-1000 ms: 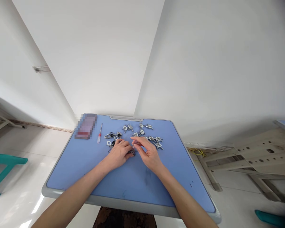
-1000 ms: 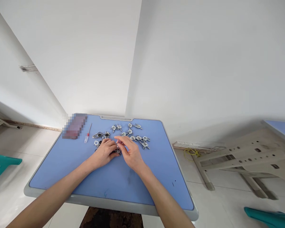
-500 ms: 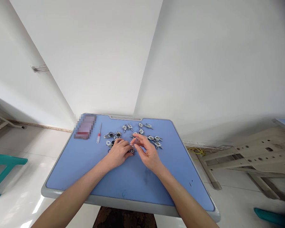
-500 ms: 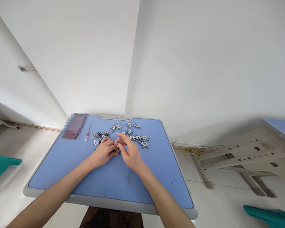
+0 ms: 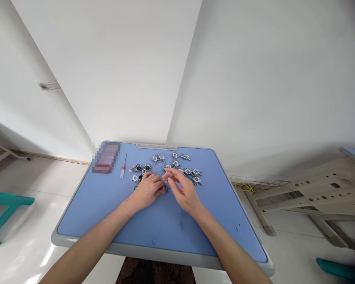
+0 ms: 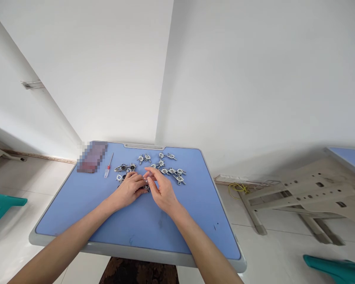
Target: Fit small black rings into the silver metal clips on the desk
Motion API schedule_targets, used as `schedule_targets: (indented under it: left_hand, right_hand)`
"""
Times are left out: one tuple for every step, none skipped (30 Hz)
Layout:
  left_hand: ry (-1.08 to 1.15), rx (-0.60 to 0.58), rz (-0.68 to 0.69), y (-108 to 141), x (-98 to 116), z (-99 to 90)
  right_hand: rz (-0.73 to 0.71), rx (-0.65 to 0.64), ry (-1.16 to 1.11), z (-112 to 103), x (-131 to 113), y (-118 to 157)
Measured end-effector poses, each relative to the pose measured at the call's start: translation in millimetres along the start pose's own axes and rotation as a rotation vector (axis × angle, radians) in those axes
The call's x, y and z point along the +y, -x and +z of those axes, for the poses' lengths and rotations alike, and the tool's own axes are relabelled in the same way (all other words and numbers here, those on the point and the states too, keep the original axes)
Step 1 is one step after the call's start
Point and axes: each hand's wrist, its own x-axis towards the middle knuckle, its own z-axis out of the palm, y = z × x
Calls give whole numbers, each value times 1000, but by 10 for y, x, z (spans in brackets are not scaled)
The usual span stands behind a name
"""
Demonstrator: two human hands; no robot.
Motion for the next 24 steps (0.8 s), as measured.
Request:
schedule_targets:
  left_hand:
    - [2,4,1,0,1,0]
    - [3,10,0,1,2,1]
    - [5,16,-1,2,3,2]
    - [7,18,-1,3,3,3]
    - [8,16,-1,3,2,5]
    - [8,11,-1,3,0,7]
    - [6,4,-1,4,-2,9]
    - [0,-1,-1,4,-4,10]
    - [-6,-4,0,4,-7,12]
    - [-12,-3,1,4,-9,14]
    - [-16,-1,3,4,-11,15]
    - [-17,0,5,3,-13,16]
    - [-15,1,6,3,-14,16]
    - [-12,2,5,3,-14,16]
    - [-8,2,4,2,-15,16]
    - [-5,2,2,2,-15,16]
    - [-3,1,2,1,-16,17]
    - [-1,0,2,1,-17,18]
    - [0,-3,4,1,-19,20]
    - [0,-5,6,1,-20,22]
    - [-2,-7,6,2,-21,24]
    - [-6,-7,5,2,-22,25]
    - [-11,-7,4,1,-22,26]
    - [-18,-8,2,1,-21,25]
  right_hand:
    - [-15,8,32,9,8,3]
    - [-33,15,64,17,16,3]
    - [-48,22,87,23,23,2]
    - [-57,27,97,26,28,-1]
    - [-59,30,94,25,30,-5]
    - [-53,29,78,20,28,-10]
    - [-40,23,51,13,23,-15]
    - [-23,12,20,5,16,-18]
    - [-4,-3,-9,-1,7,-20]
    - [14,-17,-31,-6,0,-20]
    - [28,-22,-41,-7,-5,-19]
    - [35,-19,-39,-5,-7,-17]
    - [33,-9,-25,0,-6,-15]
    - [24,4,-4,7,-1,-13]
    - [14,16,18,13,7,-12]
    - [8,24,34,18,16,-12]
    - [7,26,39,21,25,-12]
    - [13,22,32,21,34,-14]
    - [25,15,15,18,41,-17]
    - [40,5,-9,14,47,-20]
    - [56,-7,-36,9,51,-23]
    - [70,-18,-60,5,54,-26]
    - [81,-24,-78,2,56,-29]
    - [89,-25,-90,0,57,-32]
